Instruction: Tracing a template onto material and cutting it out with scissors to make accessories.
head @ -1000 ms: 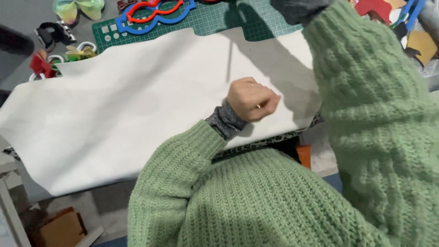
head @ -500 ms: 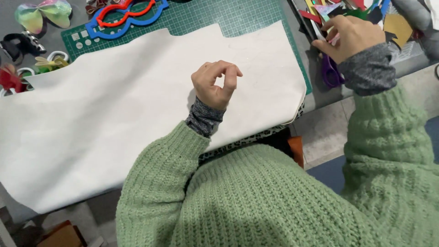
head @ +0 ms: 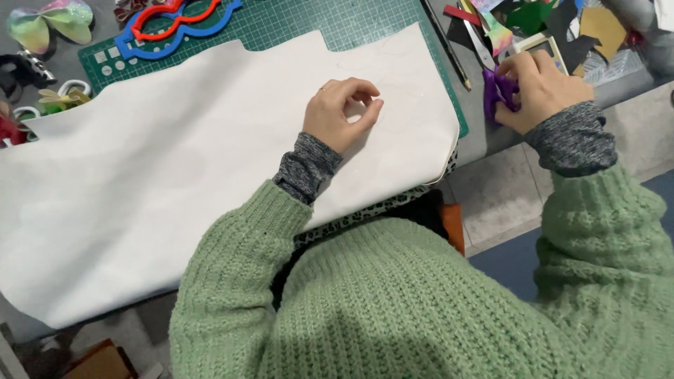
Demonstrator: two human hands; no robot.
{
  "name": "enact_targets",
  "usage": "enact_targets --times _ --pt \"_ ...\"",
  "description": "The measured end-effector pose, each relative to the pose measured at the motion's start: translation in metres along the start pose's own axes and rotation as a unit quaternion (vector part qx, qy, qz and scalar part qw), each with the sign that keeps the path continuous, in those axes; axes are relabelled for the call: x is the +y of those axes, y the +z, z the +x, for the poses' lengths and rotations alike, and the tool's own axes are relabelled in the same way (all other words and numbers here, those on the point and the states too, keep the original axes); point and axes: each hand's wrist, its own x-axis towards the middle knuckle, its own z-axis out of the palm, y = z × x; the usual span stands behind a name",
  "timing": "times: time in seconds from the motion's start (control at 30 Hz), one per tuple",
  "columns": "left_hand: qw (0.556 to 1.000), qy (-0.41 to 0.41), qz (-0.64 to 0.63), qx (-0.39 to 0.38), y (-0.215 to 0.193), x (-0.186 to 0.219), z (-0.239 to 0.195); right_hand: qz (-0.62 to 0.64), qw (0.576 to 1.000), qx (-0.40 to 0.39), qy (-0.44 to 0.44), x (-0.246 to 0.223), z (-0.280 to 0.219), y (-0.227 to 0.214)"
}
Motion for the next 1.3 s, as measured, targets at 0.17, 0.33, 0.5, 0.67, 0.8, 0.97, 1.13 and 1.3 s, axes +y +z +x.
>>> enact_targets --times 0.17,0.33,0.5,0.67,0.8,0.97,1.13,1.3 --pt "0.984 0.066 0.136 -0.098 0.016 -0.002 0.021 -0.018 0.998 -0.063 0.004 0.013 0.006 -0.002" --pt "0.953 0.003 0.217 -0.214 0.024 0.016 0.063 -0.021 0.973 -0.223 0.06 0.033 -0.006 -0.037" --pt "0.912 -0.042 0.28 -0.298 0.06 0.006 0.095 -0.014 0.962 -0.273 0.013 0.094 -0.05 -0.024" --pt "0.941 0.22 0.186 -0.178 0.097 -0.018 0.1 0.163 0.955 -0.239 -0.07 0.139 -0.07 0.027" --pt "0.907 0.358 0.179 -0.129 0.106 -0.027 0.098 0.087 0.935 -0.298 -0.171 0.133 -0.056 0.014" --pt "0.909 0.322 0.169 -0.204 0.098 -0.014 0.102 -0.011 0.899 -0.4 -0.178 0.147 -0.02 0.016" --pt "0.91 0.329 0.134 -0.215 0.102 -0.016 0.106 -0.025 0.849 -0.503 -0.16 0.163 0.023 0.035" --pt "0.914 0.263 0.079 -0.299 0.104 -0.015 0.107 -0.04 0.803 -0.561 -0.196 0.123 0.067 0.022"
